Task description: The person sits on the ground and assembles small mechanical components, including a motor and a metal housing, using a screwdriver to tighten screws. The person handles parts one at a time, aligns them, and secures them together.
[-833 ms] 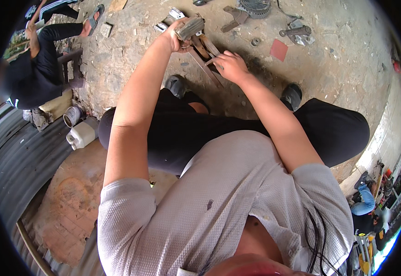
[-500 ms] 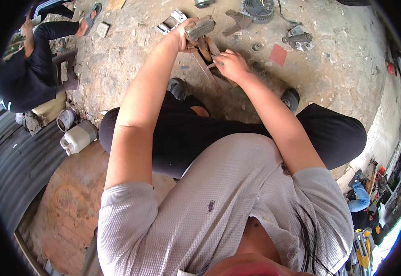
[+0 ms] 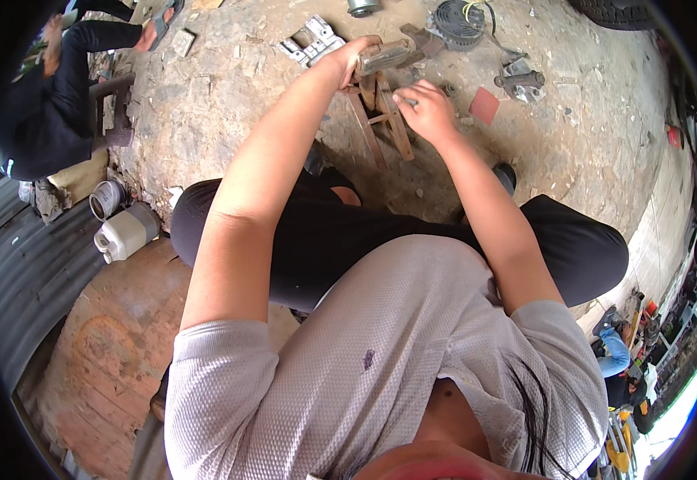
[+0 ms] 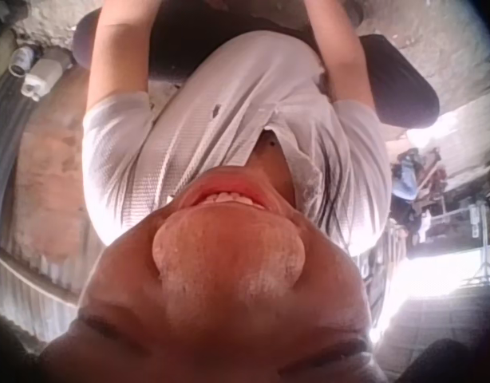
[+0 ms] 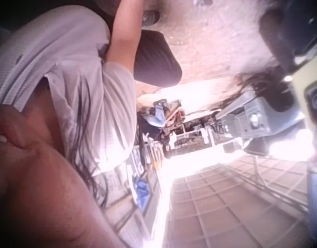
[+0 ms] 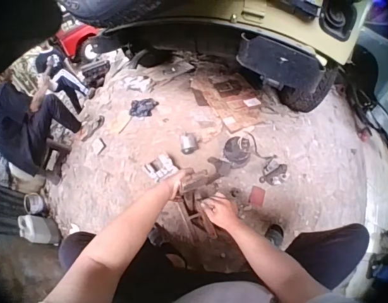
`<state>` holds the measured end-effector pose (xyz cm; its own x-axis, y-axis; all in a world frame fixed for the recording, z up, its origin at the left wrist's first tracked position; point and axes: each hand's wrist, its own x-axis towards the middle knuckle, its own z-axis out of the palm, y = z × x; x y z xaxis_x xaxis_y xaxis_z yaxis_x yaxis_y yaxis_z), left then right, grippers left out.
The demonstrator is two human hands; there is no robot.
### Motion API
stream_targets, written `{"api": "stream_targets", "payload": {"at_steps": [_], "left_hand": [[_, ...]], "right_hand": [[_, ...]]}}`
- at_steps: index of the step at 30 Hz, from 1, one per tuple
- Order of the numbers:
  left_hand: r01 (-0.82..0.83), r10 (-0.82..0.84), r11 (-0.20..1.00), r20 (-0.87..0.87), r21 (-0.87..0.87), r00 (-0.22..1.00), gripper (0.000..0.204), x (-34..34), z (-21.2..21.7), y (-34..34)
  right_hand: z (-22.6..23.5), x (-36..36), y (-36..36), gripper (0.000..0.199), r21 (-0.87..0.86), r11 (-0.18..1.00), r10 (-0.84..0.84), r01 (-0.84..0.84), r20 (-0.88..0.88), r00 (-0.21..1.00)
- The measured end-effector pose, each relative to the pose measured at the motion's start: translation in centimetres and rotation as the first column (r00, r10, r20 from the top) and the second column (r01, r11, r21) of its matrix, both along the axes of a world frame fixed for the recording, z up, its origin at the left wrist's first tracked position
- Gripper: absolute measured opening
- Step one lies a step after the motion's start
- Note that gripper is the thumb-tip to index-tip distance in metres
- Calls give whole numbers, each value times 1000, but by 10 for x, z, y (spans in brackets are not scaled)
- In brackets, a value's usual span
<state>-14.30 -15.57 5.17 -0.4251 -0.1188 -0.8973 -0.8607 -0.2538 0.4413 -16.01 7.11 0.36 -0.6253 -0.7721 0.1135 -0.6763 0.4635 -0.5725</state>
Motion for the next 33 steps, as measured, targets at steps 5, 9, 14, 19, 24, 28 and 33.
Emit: {"api": "stream_targets", "payload": {"at_steps": [5, 9, 14, 19, 24, 28, 33], "left_hand": [[17, -17, 1000, -24, -6, 1000, 42, 2, 5, 5], [30, -32, 999, -48, -40, 998, 46, 7, 8, 9], [55, -57, 997, -40, -49, 998, 47, 9, 8, 10], [32, -34, 999, -55, -39, 998, 49, 17, 8, 14], [49, -52, 998, -75, -39, 996, 54, 23, 10, 18], [76, -82, 994, -72, -81, 994, 51, 21, 15, 29], [97, -105, 989, -68, -109, 992, 46, 29, 9, 20]], "right_hand": [[-15, -8, 8, 16, 47, 995, 86, -85, -37, 996], [11, -21, -2, 16, -143, 937, -305, 320, 113, 945], [-9, -7, 19, 23, -15, 997, -73, 77, 202, 977], [-60, -44, 64, 37, -30, 518, -729, 855, 507, 460], [-137, -57, 151, 47, 344, 278, -882, 897, 461, 96], [-179, -40, 182, 45, 439, 195, -913, 877, 407, -1], [-133, -30, 137, 47, 434, 483, -776, 761, 614, 143]]}}
